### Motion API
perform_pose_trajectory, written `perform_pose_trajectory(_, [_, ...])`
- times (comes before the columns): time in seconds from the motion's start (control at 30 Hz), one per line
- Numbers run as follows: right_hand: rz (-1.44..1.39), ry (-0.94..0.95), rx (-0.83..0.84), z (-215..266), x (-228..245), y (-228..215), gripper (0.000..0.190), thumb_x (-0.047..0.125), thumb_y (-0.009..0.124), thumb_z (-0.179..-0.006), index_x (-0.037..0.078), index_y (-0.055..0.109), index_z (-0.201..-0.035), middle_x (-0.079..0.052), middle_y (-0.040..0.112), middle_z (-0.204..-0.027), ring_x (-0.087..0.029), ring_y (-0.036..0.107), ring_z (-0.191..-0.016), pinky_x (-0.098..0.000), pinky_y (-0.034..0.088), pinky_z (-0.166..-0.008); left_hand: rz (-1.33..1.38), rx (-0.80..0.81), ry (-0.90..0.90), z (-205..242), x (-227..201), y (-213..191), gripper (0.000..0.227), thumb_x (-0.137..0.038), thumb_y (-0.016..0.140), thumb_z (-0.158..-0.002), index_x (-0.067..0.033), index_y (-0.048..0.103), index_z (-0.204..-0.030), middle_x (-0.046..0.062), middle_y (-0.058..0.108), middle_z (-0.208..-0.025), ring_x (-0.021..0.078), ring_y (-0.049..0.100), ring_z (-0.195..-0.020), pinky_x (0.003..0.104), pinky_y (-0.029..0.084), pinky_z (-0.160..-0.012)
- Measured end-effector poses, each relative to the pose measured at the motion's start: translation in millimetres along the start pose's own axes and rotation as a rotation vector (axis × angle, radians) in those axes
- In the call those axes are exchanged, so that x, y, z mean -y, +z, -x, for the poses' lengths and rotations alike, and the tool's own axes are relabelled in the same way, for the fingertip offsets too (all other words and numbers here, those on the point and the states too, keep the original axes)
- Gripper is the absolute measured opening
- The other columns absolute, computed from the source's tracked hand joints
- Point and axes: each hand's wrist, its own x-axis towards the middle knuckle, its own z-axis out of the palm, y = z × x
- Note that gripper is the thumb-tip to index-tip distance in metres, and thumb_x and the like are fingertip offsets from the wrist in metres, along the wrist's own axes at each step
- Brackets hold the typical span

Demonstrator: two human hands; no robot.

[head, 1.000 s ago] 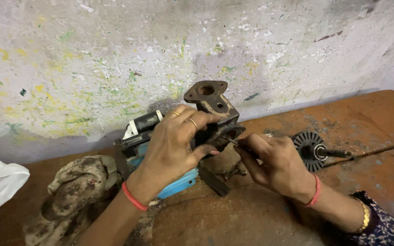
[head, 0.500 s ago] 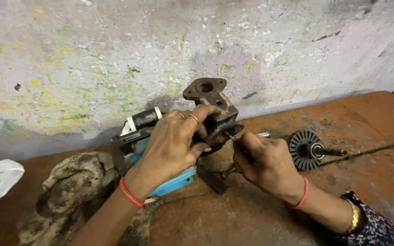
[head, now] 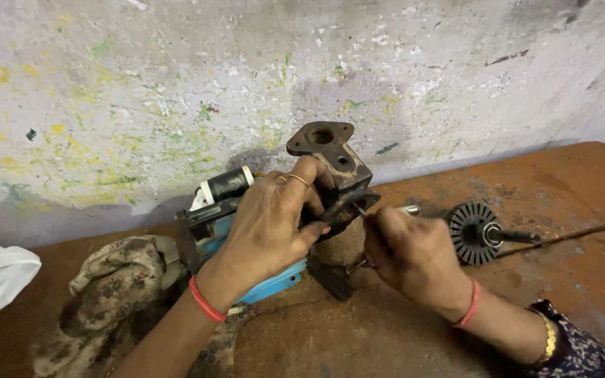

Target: The person aligns a metal housing onto a blue motor casing, inserts bolts, and uses a hammer to tap them into place. The person repeatedly adjusts the housing and taps the bolts to secure the assembly.

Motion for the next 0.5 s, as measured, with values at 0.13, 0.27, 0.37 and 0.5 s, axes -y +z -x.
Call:
perform_pose_trajectory(0.13, [-0.179, 0.069, 0.040, 0.3, 8.9, 11.5, 0.019, 0.007, 0.072, -0.088, 0.002, 0.055, -0.083, -0.016, 0.061, -0.066, -0.034, 0.062, -0.054, -0.0408, 0.045, -0.047, -0.052, 0.007, -0.016, 0.3, -0.8, 1.7, 0.065, -0.008, 0.089, -0.067, -0.0057, 0.047, -0.117, 0.008, 0.073, -0.080, 0.0370, 0.068, -0.080, 0.049, 0.048, -0.071])
perform_pose_trajectory(0.27, [-0.247, 0.151, 0.074, -6.6, 9.5, 1.1, 0.015, 0.008, 0.073, -0.086, 0.001, 0.060, -0.087, -0.018, 0.063, -0.067, -0.030, 0.062, -0.052, -0.0383, 0.046, -0.046, -0.052, 0.008, -0.040, -0.5, -4.8, 0.9, 0.066, -0.009, 0.089, -0.066, -0.0086, 0.050, -0.119, 0.006, 0.074, -0.079, 0.0353, 0.069, -0.081, 0.049, 0.048, -0.074])
perform_pose_trajectory(0.37, [-0.171, 0.291, 0.189, -18.7, 5.0, -25.7, 0.011, 0.009, 0.074, -0.085, 0.002, 0.066, -0.086, -0.019, 0.062, -0.060, -0.027, 0.060, -0.048, -0.0387, 0.047, -0.047, -0.035, 0.023, -0.093, -1.0, -8.4, -1.4, 0.080, -0.009, 0.089, -0.066, -0.0088, 0.048, -0.135, 0.006, 0.074, -0.078, 0.0351, 0.068, -0.080, 0.049, 0.049, -0.076])
perform_pose_trajectory(0.5, [-0.027, 0.350, 0.191, -35.4, 0.4, -62.9, 0.011, 0.013, 0.078, -0.081, 0.007, 0.076, -0.089, -0.013, 0.071, -0.059, -0.016, 0.067, -0.045, -0.0363, 0.050, -0.046, -0.046, -0.020, -0.040, 0.3, -8.1, -0.3, 0.110, -0.009, 0.089, -0.062, -0.0018, 0.030, -0.155, 0.008, 0.073, -0.081, 0.0370, 0.068, -0.084, 0.048, 0.049, -0.082])
